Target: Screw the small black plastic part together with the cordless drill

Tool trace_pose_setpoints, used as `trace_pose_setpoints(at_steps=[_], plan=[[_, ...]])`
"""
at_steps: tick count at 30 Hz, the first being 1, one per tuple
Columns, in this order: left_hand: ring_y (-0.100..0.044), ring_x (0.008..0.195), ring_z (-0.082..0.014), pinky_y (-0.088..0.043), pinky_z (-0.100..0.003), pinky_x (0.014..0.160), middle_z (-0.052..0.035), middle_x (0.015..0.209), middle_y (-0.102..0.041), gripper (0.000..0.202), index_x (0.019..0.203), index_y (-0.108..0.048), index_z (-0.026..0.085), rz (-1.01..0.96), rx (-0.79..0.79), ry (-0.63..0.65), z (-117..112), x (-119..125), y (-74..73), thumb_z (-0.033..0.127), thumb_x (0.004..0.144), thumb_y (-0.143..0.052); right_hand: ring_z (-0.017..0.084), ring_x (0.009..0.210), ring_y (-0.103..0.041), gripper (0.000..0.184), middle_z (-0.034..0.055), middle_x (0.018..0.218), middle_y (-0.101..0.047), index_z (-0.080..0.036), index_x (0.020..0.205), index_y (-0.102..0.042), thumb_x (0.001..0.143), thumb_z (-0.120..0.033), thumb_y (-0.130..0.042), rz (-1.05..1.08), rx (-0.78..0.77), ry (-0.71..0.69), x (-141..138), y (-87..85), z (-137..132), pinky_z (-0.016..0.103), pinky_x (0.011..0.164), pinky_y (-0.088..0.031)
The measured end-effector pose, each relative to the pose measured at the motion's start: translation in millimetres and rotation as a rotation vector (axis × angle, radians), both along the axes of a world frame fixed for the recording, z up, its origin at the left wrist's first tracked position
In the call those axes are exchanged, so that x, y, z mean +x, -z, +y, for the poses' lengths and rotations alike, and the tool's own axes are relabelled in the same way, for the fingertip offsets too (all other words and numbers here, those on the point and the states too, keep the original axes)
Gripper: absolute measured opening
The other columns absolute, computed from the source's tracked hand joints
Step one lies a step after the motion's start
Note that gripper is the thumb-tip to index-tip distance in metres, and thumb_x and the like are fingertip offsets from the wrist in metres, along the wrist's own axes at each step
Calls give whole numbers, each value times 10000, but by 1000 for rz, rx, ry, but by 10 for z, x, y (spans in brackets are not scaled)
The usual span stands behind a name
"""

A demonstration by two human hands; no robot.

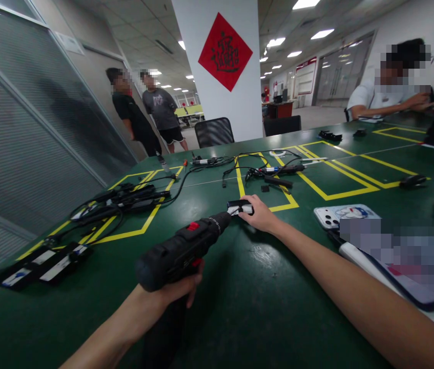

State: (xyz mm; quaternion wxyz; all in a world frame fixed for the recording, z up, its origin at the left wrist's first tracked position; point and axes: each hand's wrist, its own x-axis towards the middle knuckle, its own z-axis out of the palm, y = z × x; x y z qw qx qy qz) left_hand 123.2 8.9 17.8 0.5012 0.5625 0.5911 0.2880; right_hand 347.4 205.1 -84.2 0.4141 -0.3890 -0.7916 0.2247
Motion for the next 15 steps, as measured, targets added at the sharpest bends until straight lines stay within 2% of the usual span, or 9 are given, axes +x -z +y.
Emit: trace_pose_setpoints(at_steps=[8, 11, 15], plan=[[-531, 547, -140, -428, -293, 602, 3, 702, -607, 238, 924, -598, 170, -43, 21, -15, -12, 60, -34, 345, 771, -652, 187, 989, -538, 460, 67, 1079, -490, -191, 1202, -496, 770, -291, -618, -11, 0, 1, 8, 24, 18, 343, 937, -412], [-516, 517, -140, -412, -293, 583, 15, 639, -587, 213, 875, -598, 162, -3, 84, -40, -16, 90, -45, 341, 769, -639, 186, 984, -537, 460, 64, 1075, -490, -196, 1202, -497, 768, -290, -618, -13, 0, 4, 6, 37, 30, 343, 935, -413], [-516, 534, -153, -398, -296, 578, 16, 594, -570, 227, 874, -590, 158, 22, 62, 2, -14, 70, -34, 365, 786, -616, 188, 980, -538, 467, 68, 1082, -489, -192, 1207, -494, 769, -296, -616, -14, -7, 4, 1, 32, 26, 349, 933, -414]])
